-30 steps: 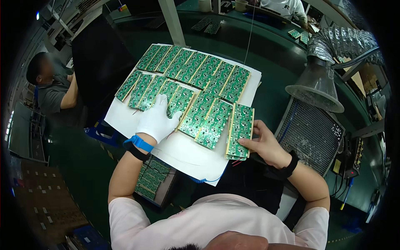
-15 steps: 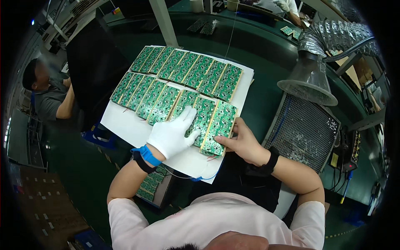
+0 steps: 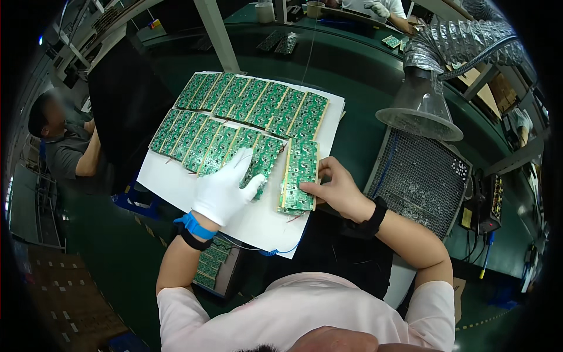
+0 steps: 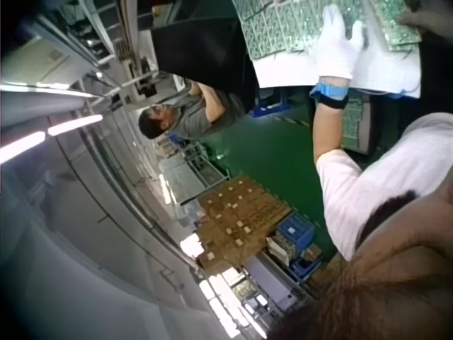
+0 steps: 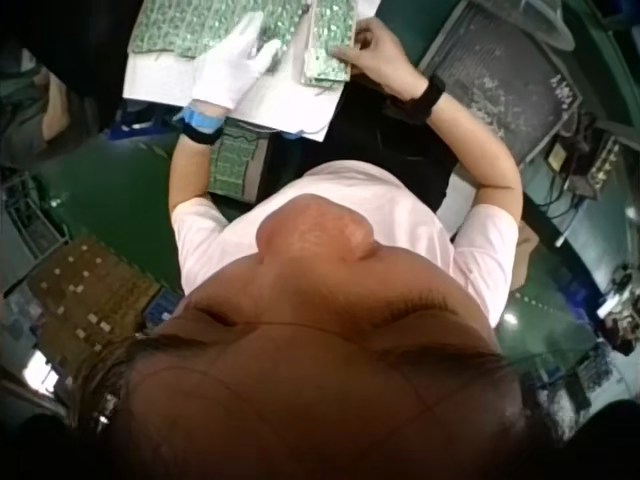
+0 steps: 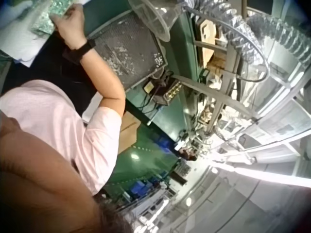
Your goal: The recorder is soldering components onto printed circuit boards and organizing them into groups.
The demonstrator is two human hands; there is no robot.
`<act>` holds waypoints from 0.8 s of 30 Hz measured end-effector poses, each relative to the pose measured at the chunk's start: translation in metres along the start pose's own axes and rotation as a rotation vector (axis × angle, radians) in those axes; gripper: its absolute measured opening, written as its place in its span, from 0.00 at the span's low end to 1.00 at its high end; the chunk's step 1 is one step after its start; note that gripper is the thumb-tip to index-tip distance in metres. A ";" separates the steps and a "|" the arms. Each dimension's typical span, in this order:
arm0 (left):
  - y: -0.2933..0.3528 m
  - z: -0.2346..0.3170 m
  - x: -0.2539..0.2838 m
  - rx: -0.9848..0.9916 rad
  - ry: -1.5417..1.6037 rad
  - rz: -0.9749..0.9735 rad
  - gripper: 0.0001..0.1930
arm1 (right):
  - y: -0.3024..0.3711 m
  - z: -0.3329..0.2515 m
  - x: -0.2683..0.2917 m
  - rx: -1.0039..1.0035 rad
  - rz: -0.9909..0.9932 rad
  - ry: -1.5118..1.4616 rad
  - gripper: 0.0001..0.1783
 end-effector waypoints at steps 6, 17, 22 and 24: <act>0.022 0.045 0.013 0.109 0.157 -0.161 0.31 | -0.001 0.003 0.005 -0.052 -0.098 -0.221 0.21; 0.063 0.095 -0.003 0.161 0.259 -0.219 0.34 | 0.016 0.006 0.018 -0.130 -0.222 -0.576 0.18; 0.058 0.101 -0.025 0.278 0.166 -0.238 0.32 | 0.024 0.008 0.011 -0.059 -0.108 -0.591 0.19; 0.057 0.101 -0.028 0.269 0.229 -0.097 0.30 | 0.026 0.007 0.015 -0.053 -0.038 -0.475 0.21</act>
Point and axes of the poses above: each hand's wrist, its own y-axis away from the middle knuckle, its own x-axis out of the back of the hand, z = x × y, the point moved 3 cm from there along -y, towards the middle knuckle, and after that the axes turned 1 degree about -x, right-handed, at the moved point
